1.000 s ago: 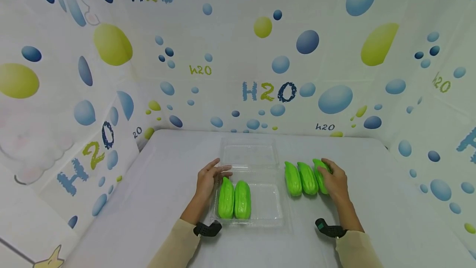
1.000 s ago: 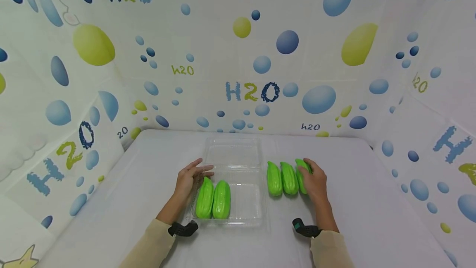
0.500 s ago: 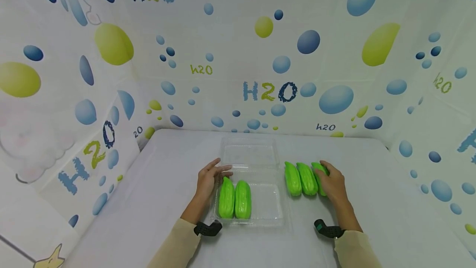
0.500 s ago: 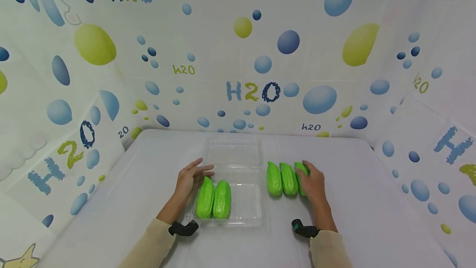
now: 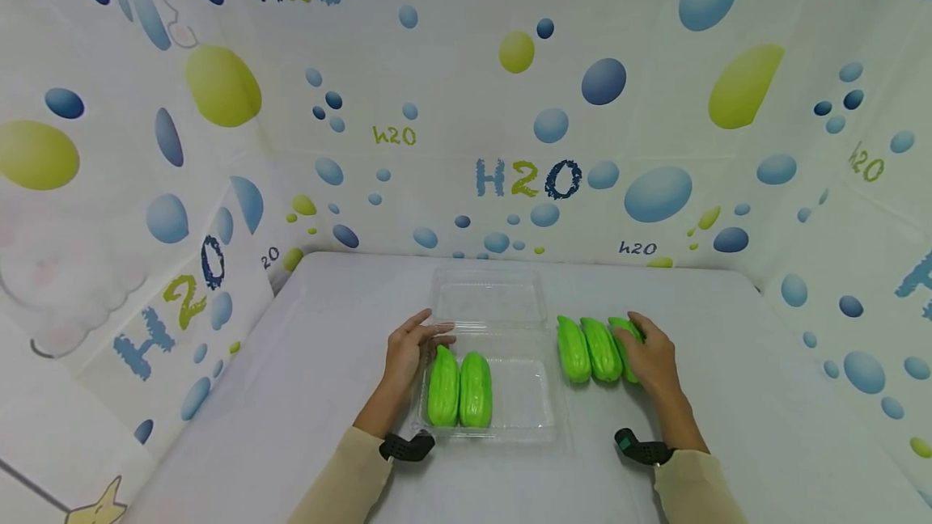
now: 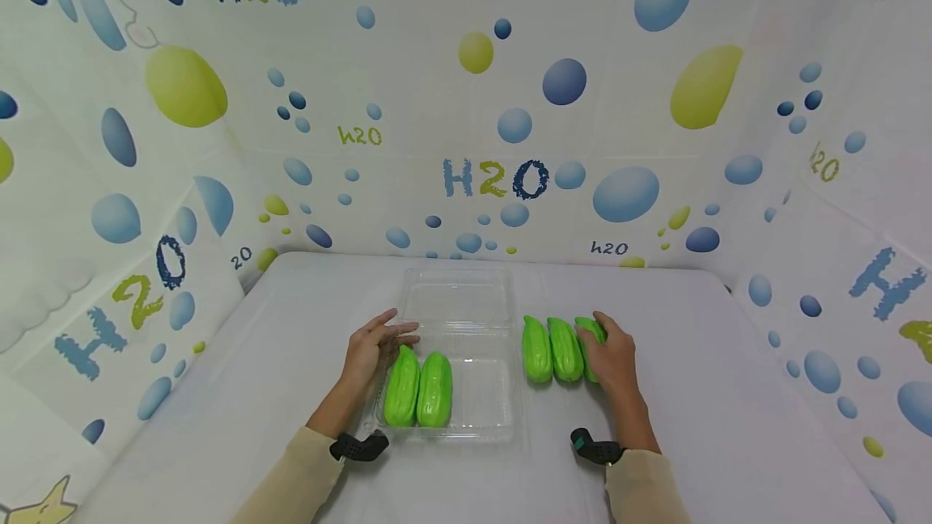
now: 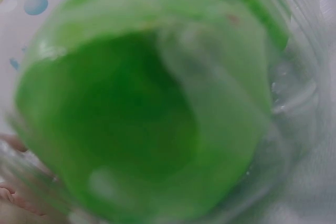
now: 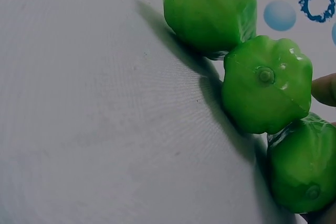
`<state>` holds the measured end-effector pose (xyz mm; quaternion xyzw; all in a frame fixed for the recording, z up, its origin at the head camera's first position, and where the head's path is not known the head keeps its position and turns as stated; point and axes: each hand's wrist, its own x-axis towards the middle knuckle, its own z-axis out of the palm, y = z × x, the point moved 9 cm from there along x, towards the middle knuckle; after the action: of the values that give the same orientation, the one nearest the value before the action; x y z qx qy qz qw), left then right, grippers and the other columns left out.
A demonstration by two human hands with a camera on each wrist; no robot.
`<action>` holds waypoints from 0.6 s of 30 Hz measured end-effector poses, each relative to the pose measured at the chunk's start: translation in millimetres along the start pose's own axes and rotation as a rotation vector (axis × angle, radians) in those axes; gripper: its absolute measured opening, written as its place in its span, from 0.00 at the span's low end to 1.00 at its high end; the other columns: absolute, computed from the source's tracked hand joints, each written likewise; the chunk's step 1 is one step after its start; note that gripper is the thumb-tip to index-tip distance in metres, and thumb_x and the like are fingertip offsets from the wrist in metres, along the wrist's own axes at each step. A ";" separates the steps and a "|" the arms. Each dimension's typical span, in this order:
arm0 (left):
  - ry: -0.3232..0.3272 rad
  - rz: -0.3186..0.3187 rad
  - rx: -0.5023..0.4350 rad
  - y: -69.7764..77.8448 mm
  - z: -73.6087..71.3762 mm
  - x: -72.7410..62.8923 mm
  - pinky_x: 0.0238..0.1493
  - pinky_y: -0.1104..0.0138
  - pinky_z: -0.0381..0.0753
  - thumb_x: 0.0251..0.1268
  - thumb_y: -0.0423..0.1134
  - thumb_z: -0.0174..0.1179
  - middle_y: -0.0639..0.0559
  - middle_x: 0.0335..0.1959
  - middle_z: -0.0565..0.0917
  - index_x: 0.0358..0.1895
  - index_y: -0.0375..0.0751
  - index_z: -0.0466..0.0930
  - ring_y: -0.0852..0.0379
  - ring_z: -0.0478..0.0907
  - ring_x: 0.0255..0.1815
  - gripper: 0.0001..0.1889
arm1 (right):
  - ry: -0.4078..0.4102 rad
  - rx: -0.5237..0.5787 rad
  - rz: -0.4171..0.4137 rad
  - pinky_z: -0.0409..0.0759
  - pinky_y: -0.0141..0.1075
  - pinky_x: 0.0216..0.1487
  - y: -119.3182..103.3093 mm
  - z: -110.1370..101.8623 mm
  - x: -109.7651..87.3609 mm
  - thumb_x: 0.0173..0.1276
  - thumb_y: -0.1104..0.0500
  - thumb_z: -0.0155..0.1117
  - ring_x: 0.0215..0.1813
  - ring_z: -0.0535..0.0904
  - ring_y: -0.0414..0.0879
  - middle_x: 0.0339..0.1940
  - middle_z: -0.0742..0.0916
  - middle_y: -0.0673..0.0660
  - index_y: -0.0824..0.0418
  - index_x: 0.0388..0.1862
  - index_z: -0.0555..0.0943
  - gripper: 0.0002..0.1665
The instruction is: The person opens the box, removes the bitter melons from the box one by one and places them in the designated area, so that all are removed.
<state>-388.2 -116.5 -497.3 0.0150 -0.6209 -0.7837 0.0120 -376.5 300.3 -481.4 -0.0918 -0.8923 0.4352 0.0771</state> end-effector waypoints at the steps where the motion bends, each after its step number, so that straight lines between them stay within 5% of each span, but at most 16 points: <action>1: -0.001 0.001 -0.001 0.2 0.0 -0.1 0.45 0.71 0.79 0.77 0.33 0.49 0.41 0.48 0.89 0.75 0.34 0.61 0.51 0.89 0.45 0.26 | 0.002 -0.002 0.000 0.56 0.60 0.75 -0.8 -0.4 -0.3 0.79 0.48 0.52 0.79 0.57 0.67 0.78 0.67 0.68 0.64 0.79 0.62 0.37; 18: 0.003 -0.001 -0.008 0.4 -0.1 -0.6 0.46 0.71 0.79 0.77 0.33 0.49 0.41 0.48 0.89 0.75 0.33 0.62 0.50 0.89 0.46 0.26 | 0.103 0.006 -0.135 0.64 0.63 0.69 -26.3 -15.3 -2.2 0.77 0.48 0.55 0.74 0.65 0.68 0.73 0.74 0.68 0.67 0.75 0.68 0.35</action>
<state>-387.6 -116.6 -496.9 0.0164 -0.6179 -0.7860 0.0123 -373.6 295.6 -451.4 -0.0531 -0.8900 0.4265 0.1522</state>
